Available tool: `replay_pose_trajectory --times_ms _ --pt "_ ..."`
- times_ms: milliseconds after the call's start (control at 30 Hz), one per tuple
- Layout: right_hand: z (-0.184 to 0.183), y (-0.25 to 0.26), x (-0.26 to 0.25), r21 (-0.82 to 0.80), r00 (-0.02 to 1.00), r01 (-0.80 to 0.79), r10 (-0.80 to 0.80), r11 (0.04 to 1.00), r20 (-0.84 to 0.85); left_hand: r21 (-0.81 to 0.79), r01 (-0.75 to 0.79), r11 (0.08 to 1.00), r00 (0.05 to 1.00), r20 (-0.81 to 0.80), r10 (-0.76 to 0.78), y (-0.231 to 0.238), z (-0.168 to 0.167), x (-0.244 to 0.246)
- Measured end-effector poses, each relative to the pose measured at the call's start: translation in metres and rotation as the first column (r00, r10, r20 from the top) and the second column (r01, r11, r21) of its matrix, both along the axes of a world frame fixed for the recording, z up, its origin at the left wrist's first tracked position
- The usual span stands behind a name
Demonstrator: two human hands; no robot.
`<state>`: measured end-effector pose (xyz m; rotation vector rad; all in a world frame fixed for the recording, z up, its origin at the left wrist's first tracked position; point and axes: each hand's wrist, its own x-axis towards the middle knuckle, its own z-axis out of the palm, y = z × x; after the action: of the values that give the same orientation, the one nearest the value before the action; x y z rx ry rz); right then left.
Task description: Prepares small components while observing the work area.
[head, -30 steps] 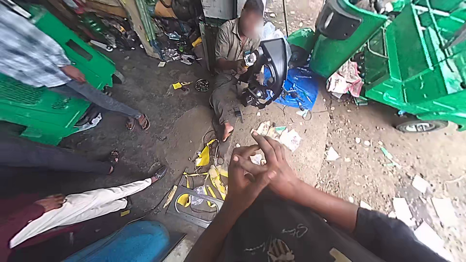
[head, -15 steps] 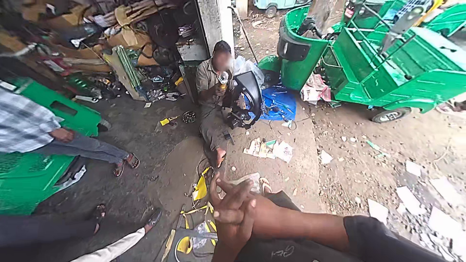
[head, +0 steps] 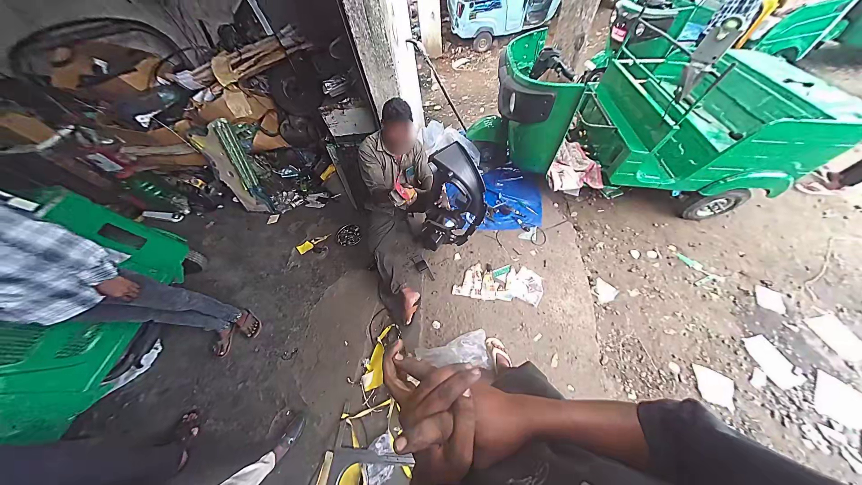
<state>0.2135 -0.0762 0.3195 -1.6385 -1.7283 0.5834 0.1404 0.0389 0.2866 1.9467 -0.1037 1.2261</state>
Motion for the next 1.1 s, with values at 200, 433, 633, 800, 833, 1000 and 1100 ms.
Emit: replay_pose_trajectory --times_ms 200,433,633,800,833,1000,1100 --pt "-0.023 0.011 0.003 0.110 0.985 -0.011 -0.008 0.994 0.172 0.008 -0.017 1.000 0.999 -0.050 0.017 0.004 -0.009 -0.005" --pt "-0.022 0.015 -0.003 -0.049 0.983 -0.006 0.014 0.999 0.180 0.020 -0.036 0.999 0.999 -0.033 0.037 0.005 -0.015 -0.009" --pt "0.076 0.009 0.006 -0.251 1.000 -0.015 0.018 0.968 0.006 0.011 -0.044 0.999 0.997 -0.059 0.045 0.004 -0.014 -0.010" --pt "0.096 0.004 0.016 -0.252 0.996 -0.048 0.063 0.966 0.055 0.002 -0.019 1.000 0.996 -0.092 0.019 0.003 -0.018 -0.008" --pt "0.087 0.004 0.016 -0.260 0.995 -0.047 0.068 0.964 0.070 -0.016 -0.006 1.000 0.995 -0.104 0.005 0.003 -0.019 -0.008" --pt "-0.019 0.003 -0.005 -0.146 0.987 0.079 -0.056 0.986 0.152 -0.110 0.025 0.994 0.977 -0.210 -0.047 0.001 -0.014 -0.009" --pt "-0.017 0.005 -0.007 -0.189 0.983 0.133 -0.105 0.973 0.149 -0.146 0.025 0.989 0.966 -0.252 -0.061 -0.001 -0.014 -0.007"
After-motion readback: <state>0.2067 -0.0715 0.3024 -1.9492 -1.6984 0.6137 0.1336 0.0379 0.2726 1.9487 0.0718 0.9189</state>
